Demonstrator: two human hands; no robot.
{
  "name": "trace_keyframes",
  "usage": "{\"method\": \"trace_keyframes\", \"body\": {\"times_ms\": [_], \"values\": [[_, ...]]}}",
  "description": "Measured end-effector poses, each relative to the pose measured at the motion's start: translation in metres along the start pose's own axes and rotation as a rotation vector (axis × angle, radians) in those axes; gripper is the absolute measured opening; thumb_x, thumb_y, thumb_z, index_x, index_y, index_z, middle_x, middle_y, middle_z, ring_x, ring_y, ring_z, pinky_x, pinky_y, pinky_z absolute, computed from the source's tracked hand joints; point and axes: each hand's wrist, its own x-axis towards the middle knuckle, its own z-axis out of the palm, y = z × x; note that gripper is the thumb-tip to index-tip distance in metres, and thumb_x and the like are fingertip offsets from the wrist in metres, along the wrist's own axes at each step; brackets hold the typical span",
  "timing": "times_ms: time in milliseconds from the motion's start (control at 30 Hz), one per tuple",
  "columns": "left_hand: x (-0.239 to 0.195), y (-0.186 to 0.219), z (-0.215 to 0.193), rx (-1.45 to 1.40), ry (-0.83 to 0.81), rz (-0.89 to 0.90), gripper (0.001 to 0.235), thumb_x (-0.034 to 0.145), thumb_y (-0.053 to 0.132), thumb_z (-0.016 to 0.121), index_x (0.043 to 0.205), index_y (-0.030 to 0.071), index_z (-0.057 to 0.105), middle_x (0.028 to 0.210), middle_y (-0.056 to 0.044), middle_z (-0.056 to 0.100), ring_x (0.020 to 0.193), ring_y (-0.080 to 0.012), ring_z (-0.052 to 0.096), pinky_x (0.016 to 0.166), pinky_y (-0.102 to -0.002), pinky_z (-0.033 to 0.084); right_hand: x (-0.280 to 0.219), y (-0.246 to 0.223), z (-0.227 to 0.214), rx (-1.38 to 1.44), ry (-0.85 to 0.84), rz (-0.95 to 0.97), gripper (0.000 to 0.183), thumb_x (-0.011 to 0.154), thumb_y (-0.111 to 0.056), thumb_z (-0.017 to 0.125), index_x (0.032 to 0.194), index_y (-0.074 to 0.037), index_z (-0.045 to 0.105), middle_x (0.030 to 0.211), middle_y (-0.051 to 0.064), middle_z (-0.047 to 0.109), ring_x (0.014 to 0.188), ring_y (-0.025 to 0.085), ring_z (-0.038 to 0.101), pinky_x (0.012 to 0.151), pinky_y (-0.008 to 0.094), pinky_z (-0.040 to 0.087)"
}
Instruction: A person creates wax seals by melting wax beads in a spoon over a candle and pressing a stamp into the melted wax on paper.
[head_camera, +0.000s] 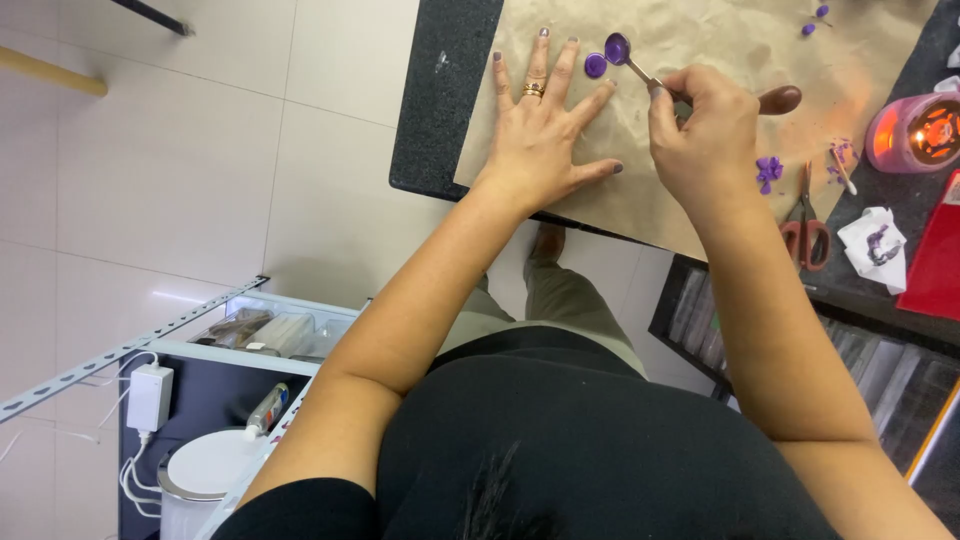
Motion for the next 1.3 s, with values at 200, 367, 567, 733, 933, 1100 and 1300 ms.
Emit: {"method": "trace_keyframes", "body": {"times_ms": [200, 367, 567, 733, 933, 1100, 1300], "values": [[-0.001, -0.001, 0.003, -0.011, 0.017, 0.009, 0.088, 0.089, 0.088, 0.043, 0.161, 0.037, 0.034, 0.168, -0.018, 0.007, 0.152, -0.0424, -0.005, 0.119, -0.076, 0.002, -0.001, 0.006, 0.003, -0.115, 0.057, -0.130, 0.011, 0.105, -0.004, 0.062, 0.099, 0.000, 0.071, 0.086, 0.009, 0.067, 0.068, 0.023, 0.058, 0.065, 0.039, 0.048], [0.000, 0.000, 0.002, -0.010, 0.001, 0.010, 0.089, 0.089, 0.088, 0.040, 0.161, 0.037, 0.033, 0.168, -0.018, 0.005, 0.153, -0.0421, -0.006, 0.119, -0.076, 0.001, -0.004, 0.007, 0.007, -0.165, 0.076, -0.194, 0.007, 0.106, -0.001, 0.062, 0.100, 0.000, 0.067, 0.087, 0.010, 0.065, 0.074, 0.025, 0.058, 0.068, 0.039, 0.048], [0.001, -0.001, 0.003, -0.024, 0.006, 0.006, 0.089, 0.088, 0.089, 0.041, 0.161, 0.038, 0.034, 0.168, -0.017, 0.005, 0.153, -0.0418, -0.006, 0.119, -0.076, 0.000, -0.007, 0.009, 0.018, -0.283, 0.131, -0.307, 0.004, 0.104, 0.000, 0.064, 0.100, -0.001, 0.064, 0.091, 0.010, 0.065, 0.077, 0.027, 0.060, 0.066, 0.039, 0.048], [0.001, -0.001, 0.007, -0.021, 0.030, 0.003, 0.089, 0.088, 0.089, 0.042, 0.161, 0.037, 0.036, 0.168, -0.017, 0.005, 0.153, -0.0414, -0.006, 0.119, -0.076, 0.000, -0.009, 0.012, 0.026, -0.372, 0.148, -0.370, 0.005, 0.103, 0.000, 0.065, 0.099, -0.001, 0.062, 0.090, 0.011, 0.062, 0.071, 0.026, 0.059, 0.060, 0.036, 0.047], [0.001, -0.002, 0.007, -0.033, 0.056, 0.015, 0.088, 0.088, 0.088, 0.043, 0.160, 0.037, 0.038, 0.168, -0.018, 0.008, 0.153, -0.0410, -0.005, 0.119, -0.076, -0.001, -0.010, 0.022, 0.032, -0.329, 0.169, -0.350, 0.004, 0.105, -0.002, 0.062, 0.103, 0.000, 0.065, 0.091, 0.012, 0.063, 0.072, 0.030, 0.060, 0.064, 0.039, 0.048], [0.001, -0.002, 0.007, -0.027, 0.025, 0.008, 0.090, 0.087, 0.089, 0.043, 0.161, 0.038, 0.035, 0.168, -0.017, 0.006, 0.152, -0.0410, -0.006, 0.119, -0.076, 0.000, -0.011, 0.026, 0.033, -0.171, 0.128, -0.231, 0.007, 0.104, -0.002, 0.062, 0.098, -0.005, 0.061, 0.078, 0.006, 0.057, 0.068, 0.024, 0.053, 0.062, 0.040, 0.043], [-0.001, -0.003, 0.008, -0.028, 0.037, 0.016, 0.089, 0.088, 0.088, 0.044, 0.162, 0.038, 0.034, 0.169, -0.017, 0.005, 0.153, -0.0407, -0.006, 0.120, -0.075, -0.001, -0.008, 0.017, 0.028, 0.054, 0.073, -0.045, 0.014, 0.106, -0.006, 0.061, 0.093, -0.007, 0.065, 0.078, 0.002, 0.059, 0.069, 0.017, 0.052, 0.065, 0.033, 0.041]]}}
